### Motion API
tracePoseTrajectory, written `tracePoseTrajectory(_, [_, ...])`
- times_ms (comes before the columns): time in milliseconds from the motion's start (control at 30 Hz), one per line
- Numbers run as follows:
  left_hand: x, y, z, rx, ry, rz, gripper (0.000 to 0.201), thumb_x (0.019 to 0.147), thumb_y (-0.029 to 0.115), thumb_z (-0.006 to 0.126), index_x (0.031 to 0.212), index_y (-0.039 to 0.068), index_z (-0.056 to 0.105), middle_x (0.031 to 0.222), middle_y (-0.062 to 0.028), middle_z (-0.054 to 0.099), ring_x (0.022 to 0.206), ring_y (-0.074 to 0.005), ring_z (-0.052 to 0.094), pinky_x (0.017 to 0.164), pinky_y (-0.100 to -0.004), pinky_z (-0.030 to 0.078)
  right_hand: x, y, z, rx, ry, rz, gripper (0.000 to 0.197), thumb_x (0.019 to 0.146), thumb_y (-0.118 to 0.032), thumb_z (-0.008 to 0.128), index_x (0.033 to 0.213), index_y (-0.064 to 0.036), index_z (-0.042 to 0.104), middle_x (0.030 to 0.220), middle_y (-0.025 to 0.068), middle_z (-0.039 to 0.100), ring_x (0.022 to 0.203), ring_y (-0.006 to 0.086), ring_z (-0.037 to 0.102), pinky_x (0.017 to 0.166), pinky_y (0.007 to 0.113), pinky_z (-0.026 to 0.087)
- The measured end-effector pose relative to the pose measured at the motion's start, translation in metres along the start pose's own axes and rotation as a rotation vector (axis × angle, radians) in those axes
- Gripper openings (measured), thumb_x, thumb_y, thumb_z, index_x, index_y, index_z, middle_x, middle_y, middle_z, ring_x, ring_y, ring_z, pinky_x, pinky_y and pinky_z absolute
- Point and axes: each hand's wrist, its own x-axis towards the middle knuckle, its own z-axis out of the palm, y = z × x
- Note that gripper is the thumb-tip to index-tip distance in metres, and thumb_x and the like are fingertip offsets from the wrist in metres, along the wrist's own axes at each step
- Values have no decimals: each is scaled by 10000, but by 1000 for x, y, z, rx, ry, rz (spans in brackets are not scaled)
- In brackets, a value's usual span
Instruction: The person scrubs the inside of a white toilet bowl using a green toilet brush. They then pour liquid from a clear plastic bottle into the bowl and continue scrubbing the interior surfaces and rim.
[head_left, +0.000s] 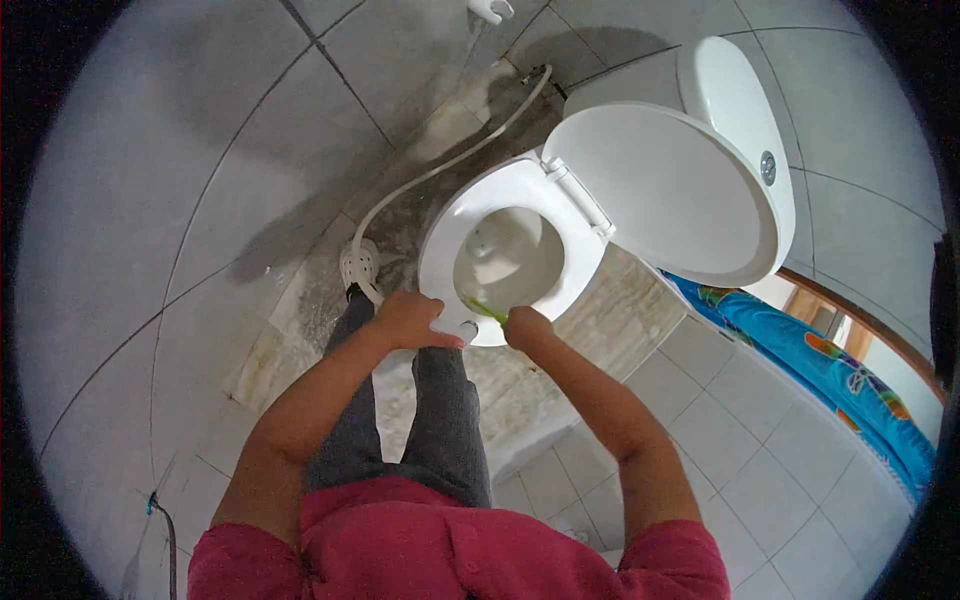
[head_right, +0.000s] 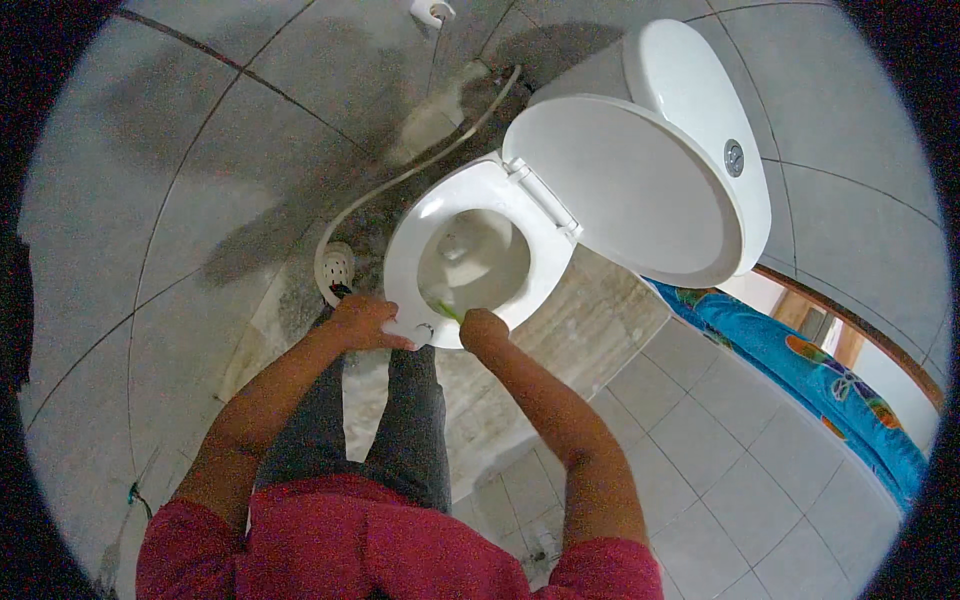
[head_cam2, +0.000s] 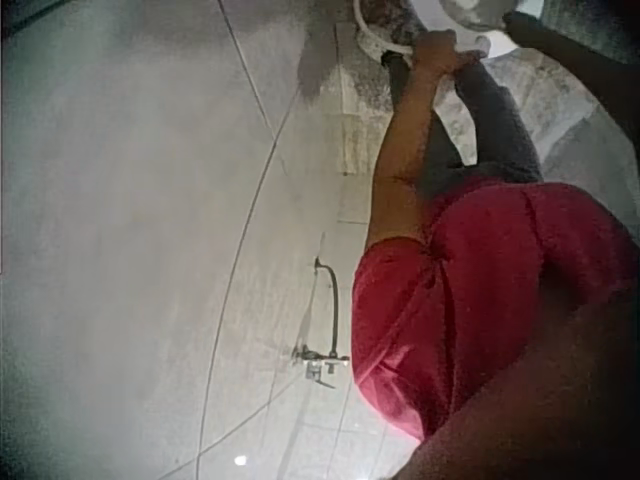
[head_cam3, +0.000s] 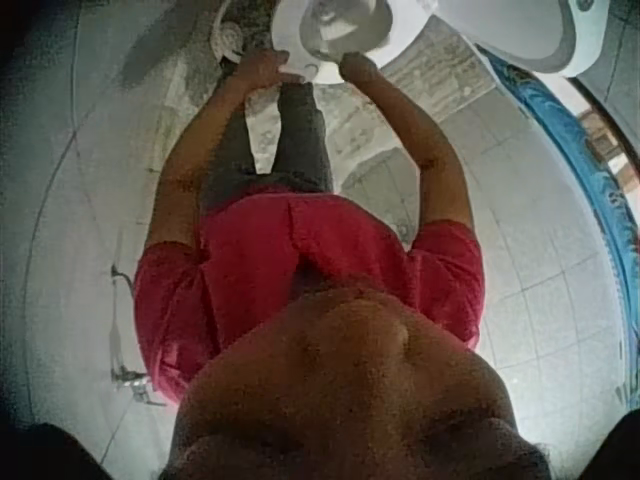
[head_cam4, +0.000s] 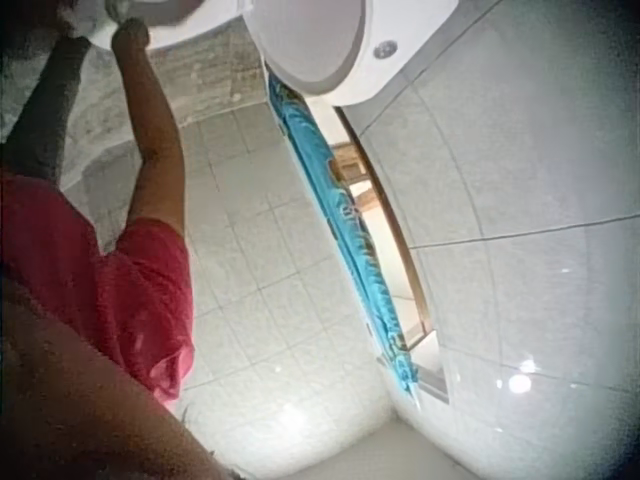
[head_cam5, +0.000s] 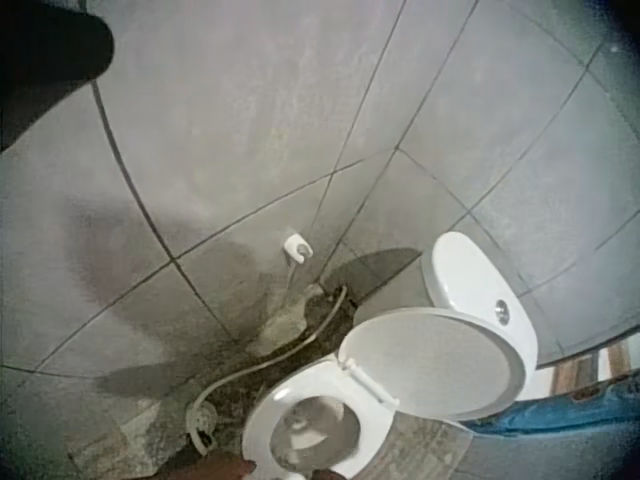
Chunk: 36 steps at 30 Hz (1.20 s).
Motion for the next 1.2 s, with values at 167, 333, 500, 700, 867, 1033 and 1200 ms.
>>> tracePoseTrajectory(167, [5,-11,11,-32,38,37,693,565,677,482,679,-3,556,643,-166,554,658,-306,563,618,-391,429,89,14,40,476,233,18,343,772,-243,402,740,67,546,769,259,543,716,379,542,656,416,435])
tracePoseTrajectory(333, [2,-12,10,98,-2,48,675,565,677,485,685,18,561,651,-158,559,663,-305,564,611,-384,430,70,-26,50,788,356,57,351,783,-251,386,688,51,538,622,216,536,590,368,534,568,416,438])
tracePoseTrajectory(500, [0,-12,-9,145,-157,31,645,577,658,494,716,33,565,691,-153,569,675,-311,563,614,-388,426,38,-27,95,243,364,-244,364,797,-262,353,743,45,543,693,230,548,664,369,535,668,422,421])
tracePoseTrajectory(700, [11,-5,-46,221,-199,32,619,604,634,494,740,32,549,725,-160,564,701,-304,557,605,-387,420,96,-45,43,639,605,174,262,758,-188,395,725,5,569,725,229,544,674,358,535,656,427,425])
tracePoseTrajectory(867, [9,-17,-52,285,-276,-35,611,591,623,517,763,38,556,733,-146,569,691,-303,555,591,-381,416,68,-61,104,532,441,33,189,691,-139,446,671,-7,580,726,215,546,713,323,554,657,397,443])
tracePoseTrajectory(1033, [-3,-7,-51,281,-186,-22,630,575,631,523,785,38,562,732,-139,572,688,-296,556,592,-375,415,25,-13,98,149,256,-145,179,655,-136,494,732,-7,592,694,176,550,675,305,546,615,384,443])
tracePoseTrajectory(1200, [5,23,-44,323,-148,-53,642,562,636,527,819,50,559,751,-127,577,708,-291,557,615,-359,420,95,5,57,248,505,-119,238,697,-187,469,704,27,574,721,185,565,684,288,561,612,366,452])
